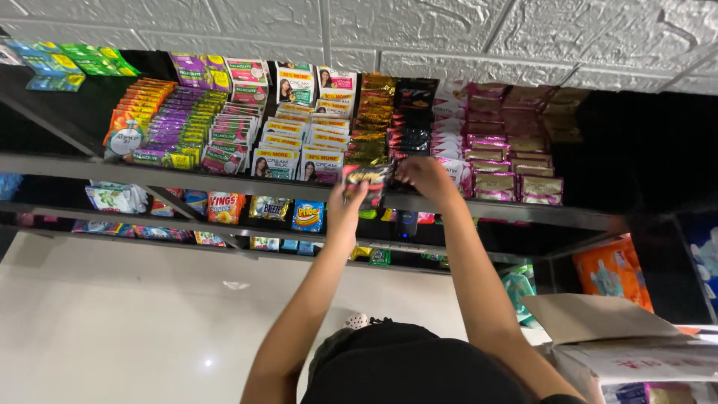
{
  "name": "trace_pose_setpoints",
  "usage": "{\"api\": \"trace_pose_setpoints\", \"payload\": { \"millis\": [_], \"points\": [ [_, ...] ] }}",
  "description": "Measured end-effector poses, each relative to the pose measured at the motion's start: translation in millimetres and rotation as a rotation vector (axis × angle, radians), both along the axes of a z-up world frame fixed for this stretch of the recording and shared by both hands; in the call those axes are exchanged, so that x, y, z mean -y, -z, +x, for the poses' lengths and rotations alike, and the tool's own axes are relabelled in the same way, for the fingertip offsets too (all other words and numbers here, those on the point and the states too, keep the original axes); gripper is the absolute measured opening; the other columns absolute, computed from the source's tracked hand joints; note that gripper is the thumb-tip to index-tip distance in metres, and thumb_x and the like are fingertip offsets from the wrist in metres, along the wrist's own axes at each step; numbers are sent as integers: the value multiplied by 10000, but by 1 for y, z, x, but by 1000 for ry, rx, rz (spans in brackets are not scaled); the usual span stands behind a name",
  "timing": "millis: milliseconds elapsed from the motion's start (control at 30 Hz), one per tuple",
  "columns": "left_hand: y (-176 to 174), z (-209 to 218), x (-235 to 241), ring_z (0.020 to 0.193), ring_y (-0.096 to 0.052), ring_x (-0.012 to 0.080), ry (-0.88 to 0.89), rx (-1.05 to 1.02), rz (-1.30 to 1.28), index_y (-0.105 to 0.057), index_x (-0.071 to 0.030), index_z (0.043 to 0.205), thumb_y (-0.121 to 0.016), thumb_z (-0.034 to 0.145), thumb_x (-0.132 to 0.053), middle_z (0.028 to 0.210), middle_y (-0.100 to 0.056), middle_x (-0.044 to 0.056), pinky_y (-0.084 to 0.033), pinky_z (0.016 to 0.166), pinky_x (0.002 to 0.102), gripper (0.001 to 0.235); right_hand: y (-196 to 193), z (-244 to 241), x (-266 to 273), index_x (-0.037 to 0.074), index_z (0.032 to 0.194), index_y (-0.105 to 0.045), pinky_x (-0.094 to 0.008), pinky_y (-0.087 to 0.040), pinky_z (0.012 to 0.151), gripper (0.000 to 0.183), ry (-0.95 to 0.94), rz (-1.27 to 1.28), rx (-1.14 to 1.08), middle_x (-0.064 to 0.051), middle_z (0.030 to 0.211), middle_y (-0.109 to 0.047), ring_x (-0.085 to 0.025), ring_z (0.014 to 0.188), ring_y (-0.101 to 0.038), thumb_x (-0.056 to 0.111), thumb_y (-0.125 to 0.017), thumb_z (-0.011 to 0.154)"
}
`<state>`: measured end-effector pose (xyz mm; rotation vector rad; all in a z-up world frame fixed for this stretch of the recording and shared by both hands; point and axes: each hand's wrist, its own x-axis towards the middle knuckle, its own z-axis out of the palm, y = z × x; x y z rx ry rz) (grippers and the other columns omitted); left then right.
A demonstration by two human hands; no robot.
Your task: Stocking various product sachets from a cardboard box onto grocery store shelves.
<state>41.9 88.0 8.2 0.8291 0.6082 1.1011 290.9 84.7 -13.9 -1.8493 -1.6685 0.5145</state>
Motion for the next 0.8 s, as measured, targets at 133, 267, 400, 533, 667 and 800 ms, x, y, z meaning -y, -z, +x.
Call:
{"api": "trace_pose_setpoints", "payload": {
  "millis": [133,267,400,533,667,800],
  "points": [
    [1,39,-41,968,-647,123,61,-224,176,-694,-71,1078,-784,936,-327,1046,-703,36,-525,881,270,305,-67,-27,32,63,1066,-727,-308,-532,669,296,213,62,-612,-64,897,-743,-137,760,-685,305,-560,1038],
    [21,79,-66,816,-610,146,64,-480,442,-694,-54,1040,-811,886,-348,900,-682,29,-492,734,316,352,-45,-10,38,16,1066,-584,-308,-513,663,261,137,314,-362,-99,870,-680,-118,753,-612,165,-745,925],
    [5,84,-68,717,-705,244,-51,-696,716,-711,-58,1055,-824,838,-290,813,-722,82,-539,672,388,337,-27,10,37,-20,962,-598,-383,-451,608,258,320,300,-25,-166,704,-553,-239,653,-481,125,-804,906],
    [21,85,-71,819,-692,371,-87,-847,877,-710,-45,1017,-886,775,-238,857,-724,149,-530,676,462,356,-8,16,43,-23,962,-611,-405,-477,619,274,363,246,0,-123,685,-582,-293,621,-539,126,-821,865],
    [21,85,-65,956,-697,374,-35,-976,890,-630,-57,1087,-776,836,-148,1042,-691,164,-570,806,471,304,-41,-12,56,-54,1041,-641,-454,-526,719,381,350,462,212,-187,884,-659,-371,815,-646,110,-798,734],
    [5,84,-49,1044,-648,429,-125,-1058,898,-538,-61,1209,-734,846,-100,1163,-584,207,-573,817,504,414,-43,-18,54,-96,1144,-643,-481,-519,843,378,375,592,370,-303,1072,-630,-454,962,-597,89,-733,827]
  ]
}}
